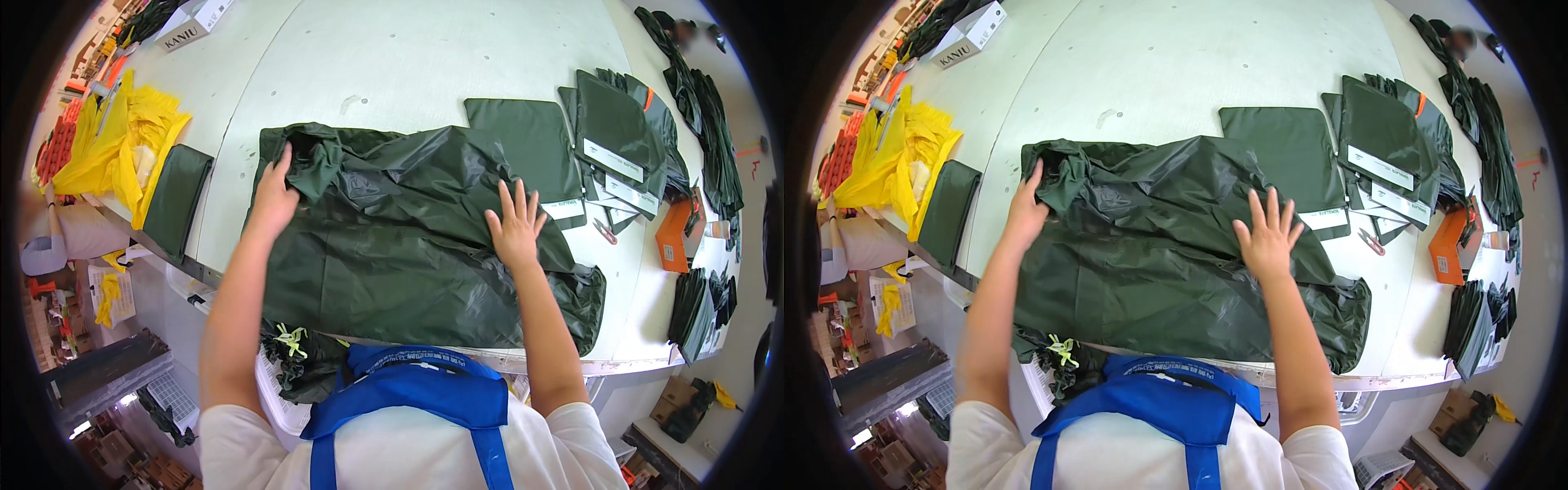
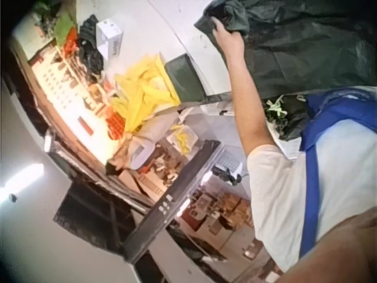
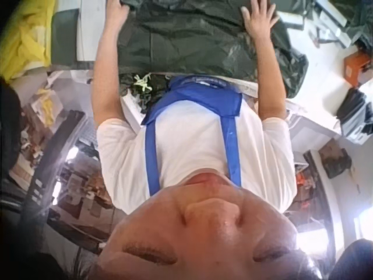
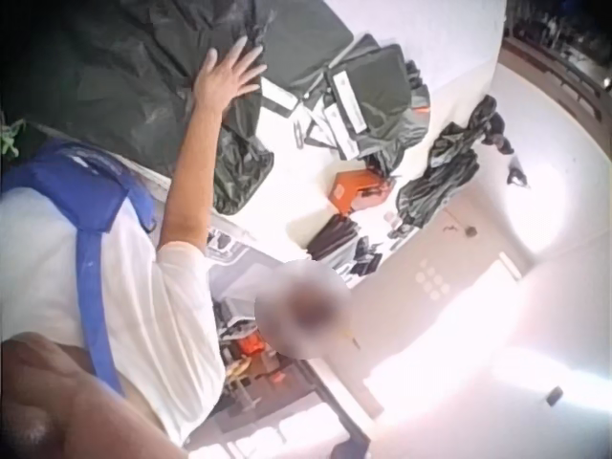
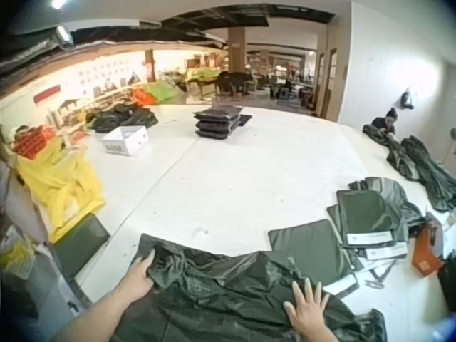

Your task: The person folds a green jacket on a white table, aligns edges, and uses a small blade to trim loose threads. The jacket is then placed into a matching green pouch and set aside with other folded items.

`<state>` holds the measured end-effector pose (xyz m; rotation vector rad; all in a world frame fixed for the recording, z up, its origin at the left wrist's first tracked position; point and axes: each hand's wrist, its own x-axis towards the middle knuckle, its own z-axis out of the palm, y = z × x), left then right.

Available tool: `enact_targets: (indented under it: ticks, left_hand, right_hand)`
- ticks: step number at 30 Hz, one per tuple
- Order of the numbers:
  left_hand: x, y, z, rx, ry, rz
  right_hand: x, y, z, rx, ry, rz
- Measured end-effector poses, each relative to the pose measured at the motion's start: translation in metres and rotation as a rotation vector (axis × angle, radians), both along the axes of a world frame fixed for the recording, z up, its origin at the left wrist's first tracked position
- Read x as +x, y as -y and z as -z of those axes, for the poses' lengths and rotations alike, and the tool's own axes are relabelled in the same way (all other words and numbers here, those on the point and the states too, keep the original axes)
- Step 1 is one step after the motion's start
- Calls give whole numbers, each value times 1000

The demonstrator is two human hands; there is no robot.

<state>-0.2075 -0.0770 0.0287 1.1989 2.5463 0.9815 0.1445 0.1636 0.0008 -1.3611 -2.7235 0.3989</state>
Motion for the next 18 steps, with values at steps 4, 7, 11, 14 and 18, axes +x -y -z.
enact_targets:
  ticks: [4,7,11,14,18]
  left_hand:
    - [-92,5,27,-601,-58,-3]
    - [-104,-3,48,-786,-41,-106]
    - [-78,-22,8,-553,373,-141]
    - [-97,-1,39,-281,403,-169]
    - [-90,-4,38,-231,253,-269]
  right_hand:
    - [31,-9,35,48,185,-20]
    - [25,-11,35,54,138,16]
    - [-11,-66,24,-26,-323,141]
    - [-59,-104,22,-609,-766,12]
    - [-82,-104,-31,-397,-159,-425]
